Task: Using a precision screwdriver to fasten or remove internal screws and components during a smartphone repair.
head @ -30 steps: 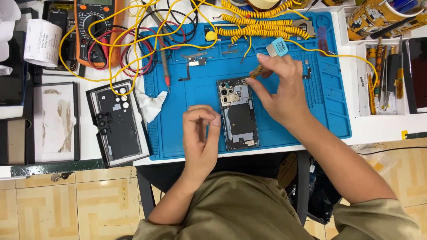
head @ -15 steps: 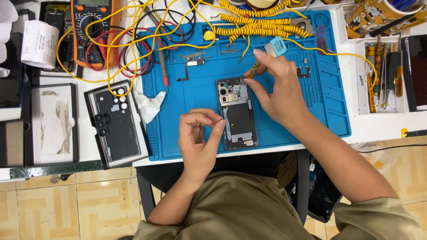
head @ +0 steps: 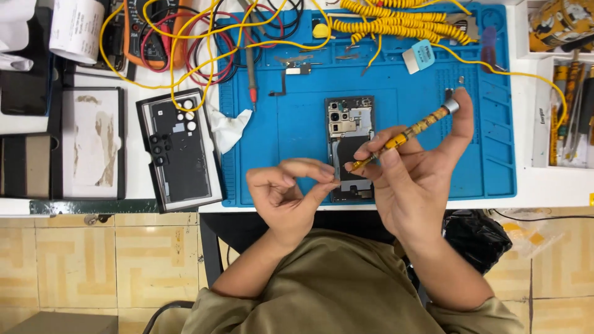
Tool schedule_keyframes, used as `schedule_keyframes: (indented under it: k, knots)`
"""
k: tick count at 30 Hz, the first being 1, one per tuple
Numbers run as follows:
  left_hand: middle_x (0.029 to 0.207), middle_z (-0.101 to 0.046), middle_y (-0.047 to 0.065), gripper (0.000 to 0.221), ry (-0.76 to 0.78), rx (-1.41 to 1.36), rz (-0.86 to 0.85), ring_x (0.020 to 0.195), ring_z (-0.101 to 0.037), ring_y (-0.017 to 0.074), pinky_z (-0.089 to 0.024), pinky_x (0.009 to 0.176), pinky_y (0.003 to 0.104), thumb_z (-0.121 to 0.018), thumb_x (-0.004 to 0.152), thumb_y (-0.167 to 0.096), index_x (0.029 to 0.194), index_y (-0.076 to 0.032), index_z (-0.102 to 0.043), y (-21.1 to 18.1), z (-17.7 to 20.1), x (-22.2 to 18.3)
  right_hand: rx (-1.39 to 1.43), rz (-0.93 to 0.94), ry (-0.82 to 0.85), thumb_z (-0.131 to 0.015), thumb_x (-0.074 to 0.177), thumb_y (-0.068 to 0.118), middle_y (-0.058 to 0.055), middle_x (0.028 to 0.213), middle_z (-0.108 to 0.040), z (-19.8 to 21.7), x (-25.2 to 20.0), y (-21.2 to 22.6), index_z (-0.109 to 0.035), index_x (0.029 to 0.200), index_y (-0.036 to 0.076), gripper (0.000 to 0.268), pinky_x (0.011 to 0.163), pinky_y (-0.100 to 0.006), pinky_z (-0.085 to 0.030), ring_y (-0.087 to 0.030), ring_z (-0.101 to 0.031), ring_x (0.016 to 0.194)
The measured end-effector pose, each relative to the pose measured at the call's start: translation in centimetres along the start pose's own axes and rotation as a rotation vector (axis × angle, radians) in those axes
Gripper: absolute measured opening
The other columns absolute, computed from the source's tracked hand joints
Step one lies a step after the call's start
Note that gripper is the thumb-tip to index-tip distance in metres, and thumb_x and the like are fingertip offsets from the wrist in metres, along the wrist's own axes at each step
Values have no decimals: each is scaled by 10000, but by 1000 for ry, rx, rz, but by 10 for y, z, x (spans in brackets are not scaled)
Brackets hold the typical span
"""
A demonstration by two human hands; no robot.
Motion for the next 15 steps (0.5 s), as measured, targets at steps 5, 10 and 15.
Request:
schedule_keyframes:
  k: [5, 10, 15]
  knots:
    - [952, -719, 230, 542, 27, -26, -1, 914, -783, 359, -711, 911, 511, -825, 948, 89, 1209, -154, -416, -2, 0, 2, 76, -13, -7, -675, 1147, 92, -197, 1167, -710, -4, -8, -16, 35, 1821, 387, 1023, 910, -441, -744, -328, -790, 1025]
    - [975, -720, 236, 552, 50, -53, 46, 932, -787, 358, -713, 923, 496, -813, 946, 128, 1187, -154, -405, -1, -3, 3, 80, -12, -5, -694, 1137, 86, -196, 1149, -710, -7, -8, -14, -2, 1803, 388, 1007, 844, -426, -732, -319, -784, 993]
    - [987, -721, 242, 564, 63, -43, 64, 962, -792, 346, -712, 949, 483, -819, 940, 136, 1191, -150, -403, 0, -3, 2, 84, -4, -14, -698, 1142, 73, -204, 1155, -715, -4, -8, -16, -11, 1809, 404, 1014, 793, -387, -717, -328, -795, 987]
Point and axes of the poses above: each hand's wrist, its own x-axis towards the middle knuckle, its own z-axis out of the back of the hand, y = z × x, the point moved 6 cm from there along x, towards the middle knuckle
